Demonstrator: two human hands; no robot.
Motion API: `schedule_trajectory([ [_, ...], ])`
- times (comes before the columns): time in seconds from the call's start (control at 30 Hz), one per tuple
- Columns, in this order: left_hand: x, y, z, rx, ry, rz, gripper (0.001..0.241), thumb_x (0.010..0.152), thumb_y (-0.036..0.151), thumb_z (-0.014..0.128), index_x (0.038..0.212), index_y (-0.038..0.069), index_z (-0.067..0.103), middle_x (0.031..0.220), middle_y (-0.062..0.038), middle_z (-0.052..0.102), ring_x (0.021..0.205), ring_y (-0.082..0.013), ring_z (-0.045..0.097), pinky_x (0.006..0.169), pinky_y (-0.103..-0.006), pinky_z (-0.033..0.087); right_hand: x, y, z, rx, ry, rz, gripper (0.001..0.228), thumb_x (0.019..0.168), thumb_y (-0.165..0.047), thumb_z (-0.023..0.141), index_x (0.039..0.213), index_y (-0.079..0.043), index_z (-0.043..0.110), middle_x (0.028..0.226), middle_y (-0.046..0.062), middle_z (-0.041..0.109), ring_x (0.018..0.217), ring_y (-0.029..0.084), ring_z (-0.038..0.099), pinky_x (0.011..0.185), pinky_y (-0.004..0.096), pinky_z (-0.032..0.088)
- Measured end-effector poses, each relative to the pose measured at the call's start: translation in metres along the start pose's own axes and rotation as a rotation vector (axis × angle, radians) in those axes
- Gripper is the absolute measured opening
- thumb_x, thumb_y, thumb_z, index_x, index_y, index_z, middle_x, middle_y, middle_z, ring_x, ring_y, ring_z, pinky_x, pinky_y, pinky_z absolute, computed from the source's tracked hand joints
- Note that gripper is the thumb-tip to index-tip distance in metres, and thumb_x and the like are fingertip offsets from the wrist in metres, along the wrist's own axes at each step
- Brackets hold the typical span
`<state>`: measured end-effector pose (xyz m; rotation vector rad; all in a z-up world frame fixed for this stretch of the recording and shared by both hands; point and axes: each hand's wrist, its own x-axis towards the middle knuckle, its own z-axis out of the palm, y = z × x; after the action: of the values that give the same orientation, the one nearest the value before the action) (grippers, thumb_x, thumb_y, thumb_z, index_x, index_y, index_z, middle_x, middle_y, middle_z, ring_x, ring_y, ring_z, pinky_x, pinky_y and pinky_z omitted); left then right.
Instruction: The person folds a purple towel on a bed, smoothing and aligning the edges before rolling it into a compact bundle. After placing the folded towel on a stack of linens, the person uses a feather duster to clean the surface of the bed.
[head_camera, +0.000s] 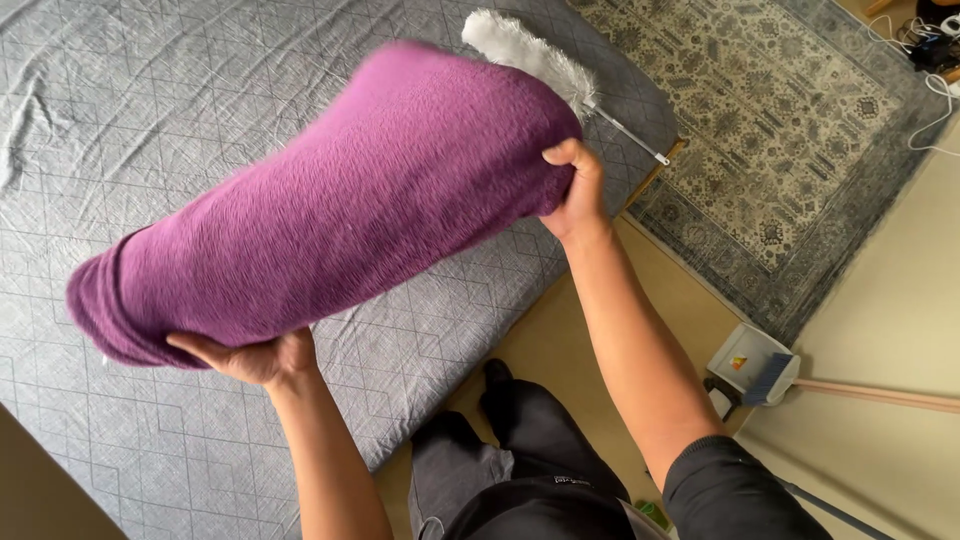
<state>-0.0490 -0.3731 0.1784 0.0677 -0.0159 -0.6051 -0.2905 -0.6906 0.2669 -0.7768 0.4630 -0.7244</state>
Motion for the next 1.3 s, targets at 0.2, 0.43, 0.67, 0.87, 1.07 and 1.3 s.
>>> schedule_trajectory([
  [0.2,-0.064,-0.004,-0.097,-0.111,0.049,-0.034,0.13,0.078,0.076,0.067,0.176,0.019,0.004,0.185,-0.014,0.011,0.167,-0.0434,0.018,0.127,-0.0665,0.028,-0.017,0.092,-0.068,0.14,0.159,0.197,0.086,0.061,-0.027,0.066,0.139,-0.001,0.04,0.127,0.016,0.051,0.118,0.032,0.053,0.092,0.046,0.059],
  [0.43,-0.196,-0.013,-0.263,0.519,0.892,-0.149,0.124,0.064,0.097,0.041,0.162,0.024,0.017,0.168,-0.008,0.025,0.152,-0.0379,0.028,0.118,-0.0632,0.031,-0.074,0.262,-0.275,0.116,0.445,0.574,0.05,0.076,-0.017,0.064,0.121,0.001,0.053,0.111,0.015,0.065,0.103,0.033,0.063,0.093,0.047,0.056],
  [0.67,-0.203,0.012,-0.235,1.116,1.629,-0.056,0.101,0.082,0.068,0.066,0.151,0.004,0.029,0.153,-0.023,0.03,0.132,-0.0419,0.041,0.1,-0.0561,0.053,-0.065,0.202,-0.222,-0.431,0.532,0.826,0.063,0.076,-0.01,0.057,0.137,-0.017,0.039,0.127,0.018,0.051,0.115,0.038,0.055,0.097,0.063,0.045],
  [0.87,-0.15,0.028,-0.212,1.23,1.136,0.031,0.091,0.088,0.054,0.073,0.154,0.0,0.041,0.148,-0.018,0.052,0.132,-0.0333,0.056,0.108,-0.0448,0.047,-0.016,0.179,-0.193,-0.573,0.26,1.245,0.085,0.077,-0.044,0.062,0.153,-0.013,0.04,0.154,0.021,0.047,0.133,0.047,0.048,0.097,0.079,0.03],
  [1.07,-0.139,0.036,-0.245,1.243,0.943,0.019,0.08,0.09,0.04,0.081,0.147,-0.007,0.051,0.144,-0.02,0.06,0.131,-0.0334,0.059,0.113,-0.0452,0.046,-0.016,0.205,-0.193,-0.462,0.348,0.729,0.09,0.077,-0.038,0.084,0.148,0.001,0.046,0.151,0.019,0.055,0.139,0.033,0.053,0.118,0.048,0.039],
  [1.3,-0.156,0.037,-0.257,0.754,0.747,0.145,0.073,0.094,0.042,0.072,0.149,0.004,0.044,0.145,-0.01,0.057,0.13,-0.0279,0.058,0.107,-0.0425,0.049,-0.043,0.221,-0.221,-0.299,0.389,0.529,0.083,0.077,-0.039,0.08,0.147,-0.004,0.05,0.149,0.013,0.056,0.138,0.028,0.051,0.116,0.043,0.038],
])
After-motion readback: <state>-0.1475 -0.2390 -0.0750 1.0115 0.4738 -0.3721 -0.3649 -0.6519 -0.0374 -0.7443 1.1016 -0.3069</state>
